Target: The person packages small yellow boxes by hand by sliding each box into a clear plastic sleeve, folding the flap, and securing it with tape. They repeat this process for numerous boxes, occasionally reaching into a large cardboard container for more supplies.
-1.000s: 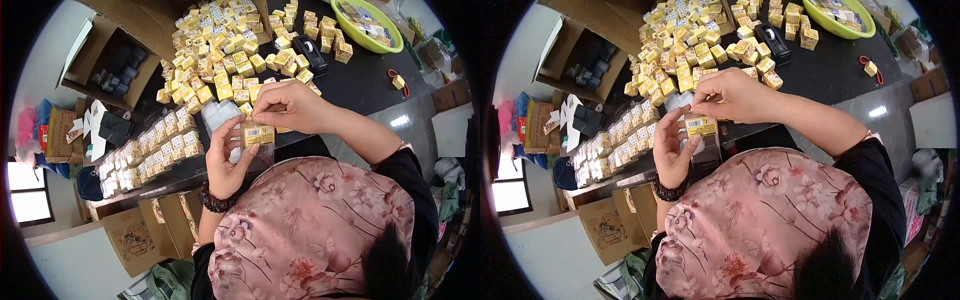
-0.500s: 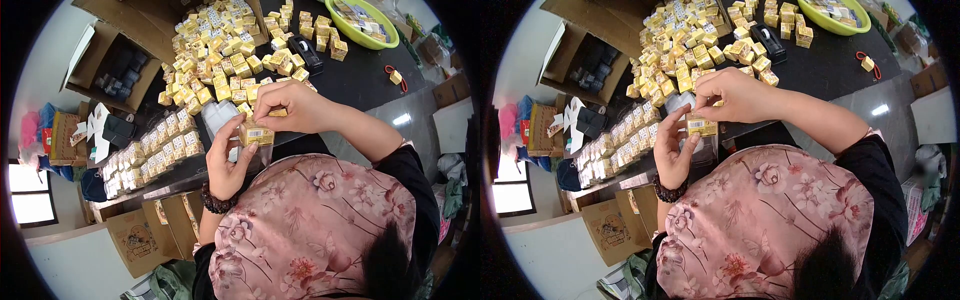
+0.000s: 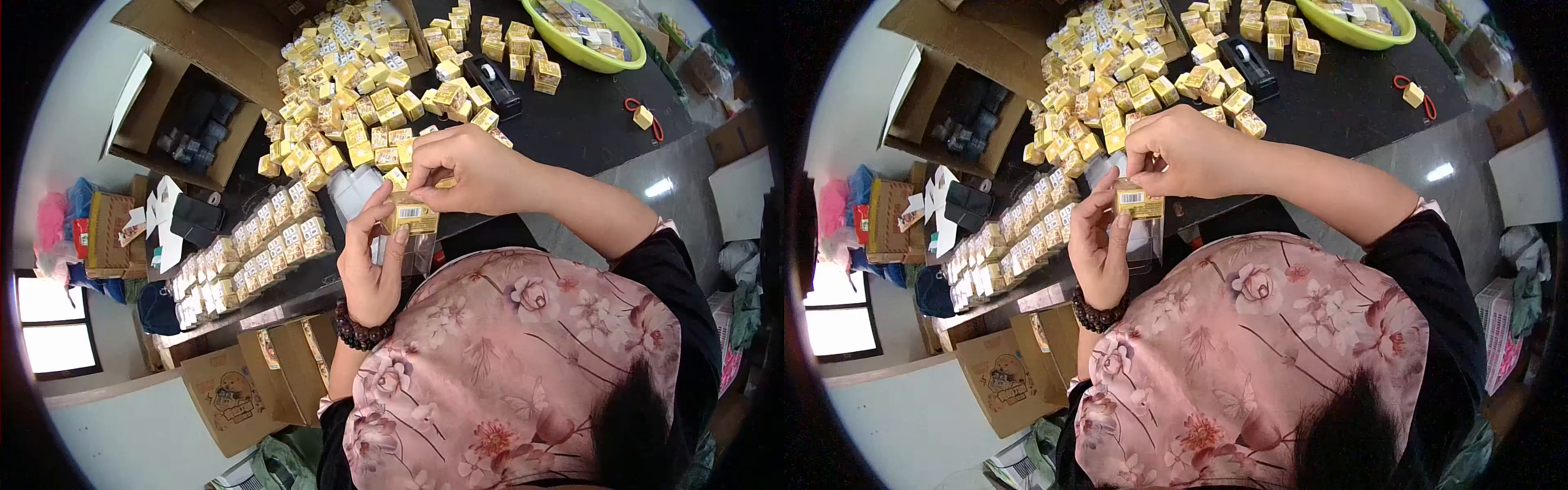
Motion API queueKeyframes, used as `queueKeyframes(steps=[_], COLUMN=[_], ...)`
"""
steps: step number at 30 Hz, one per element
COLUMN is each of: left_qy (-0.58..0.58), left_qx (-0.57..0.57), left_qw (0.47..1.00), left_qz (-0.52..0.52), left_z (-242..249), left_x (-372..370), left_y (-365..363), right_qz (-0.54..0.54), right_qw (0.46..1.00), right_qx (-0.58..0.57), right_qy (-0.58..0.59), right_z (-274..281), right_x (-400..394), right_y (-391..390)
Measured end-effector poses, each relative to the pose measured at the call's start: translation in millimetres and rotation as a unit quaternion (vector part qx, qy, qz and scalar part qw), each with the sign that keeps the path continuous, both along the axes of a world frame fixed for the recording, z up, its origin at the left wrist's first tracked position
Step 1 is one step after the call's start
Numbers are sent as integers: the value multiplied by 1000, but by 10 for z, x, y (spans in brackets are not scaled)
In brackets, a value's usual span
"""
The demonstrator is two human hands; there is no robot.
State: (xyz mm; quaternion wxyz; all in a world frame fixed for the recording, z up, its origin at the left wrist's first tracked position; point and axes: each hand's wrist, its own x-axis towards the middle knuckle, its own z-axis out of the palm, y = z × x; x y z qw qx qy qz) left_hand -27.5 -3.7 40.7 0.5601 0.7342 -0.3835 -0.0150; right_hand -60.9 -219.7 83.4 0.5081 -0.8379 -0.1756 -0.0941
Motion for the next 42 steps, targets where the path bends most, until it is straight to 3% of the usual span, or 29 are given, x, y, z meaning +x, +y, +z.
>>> queueKeyframes(steps=[7, 9, 10, 12, 15, 17, 19, 20, 22, 24, 25, 26, 27, 29, 30, 33, 35, 38, 40, 42], left_qy=[-28, 102, 101, 75, 92, 84, 155, 171, 212, 272, 286, 300, 284, 352, 398, 471, 560, 573, 575, 525], left_qx=[-10, -94, -95, -74, -118, -126, -127, -152, -161, -194, -210, -226, -230, -269, -284, -213, -150, -104, -62, 36], left_qw=[1000, 990, 990, 994, 989, 988, 980, 974, 964, 943, 935, 927, 931, 896, 872, 856, 815, 809, 811, 823], left_qz=[7, 2, 4, 12, -8, -6, 6, 3, -3, -7, -4, -1, 19, 33, 12, 9, -10, -80, -89, -214], left_z=[19, 98, 146, 216, 10, -133, -320, -391, -490, -511, -551, -616, -664, -767, -750, -739, -781, -852, -860, -955], left_x=[-8, -43, -36, -8, 40, 80, 154, 199, 313, 375, 402, 427, 453, 461, 437, 365, 413, 506, 567, 614], left_y=[-45, -69, -67, -55, -47, -24, 19, 22, 91, 136, 183, 240, 280, 401, 461, 669, 908, 1277, 1499, 1709], right_qz=[42, 39, 40, -27, 14, 14, 21, 56, 73, -93, -185, -249, -271, -265, -223, -182, -185, -172, -150, -177], right_qw=[999, 997, 997, 964, 986, 989, 993, 990, 981, 996, 982, 950, 940, 925, 924, 917, 908, 901, 881, 903], right_qx=[6, 61, 60, 264, 157, 135, 96, 124, 173, 3, -49, -188, -180, -274, -305, -350, -373, -398, -439, -386], right_qy=[17, -30, -30, 28, -60, -51, -62, 35, 41, -7, 0, -6, 101, 5, 56, 64, 49, 3, 92, 62], right_z=[65, -73, -161, -313, -414, -460, -568, -573, -726, -808, -928, -1104, -1089, -1359, -1383, -1583, -1849, -1895, -1698, -1515], right_x=[-38, -22, -33, -96, -75, -33, 76, 169, 563, 1167, 1498, 1807, 2016, 2388, 2528, 2766, 2938, 2987, 2902, 2690], right_y=[1, 23, 82, 227, 232, 270, 288, 234, 77, -301, -498, -743, -856, -1196, -1311, -1468, -1601, -1685, -1681, -1717])
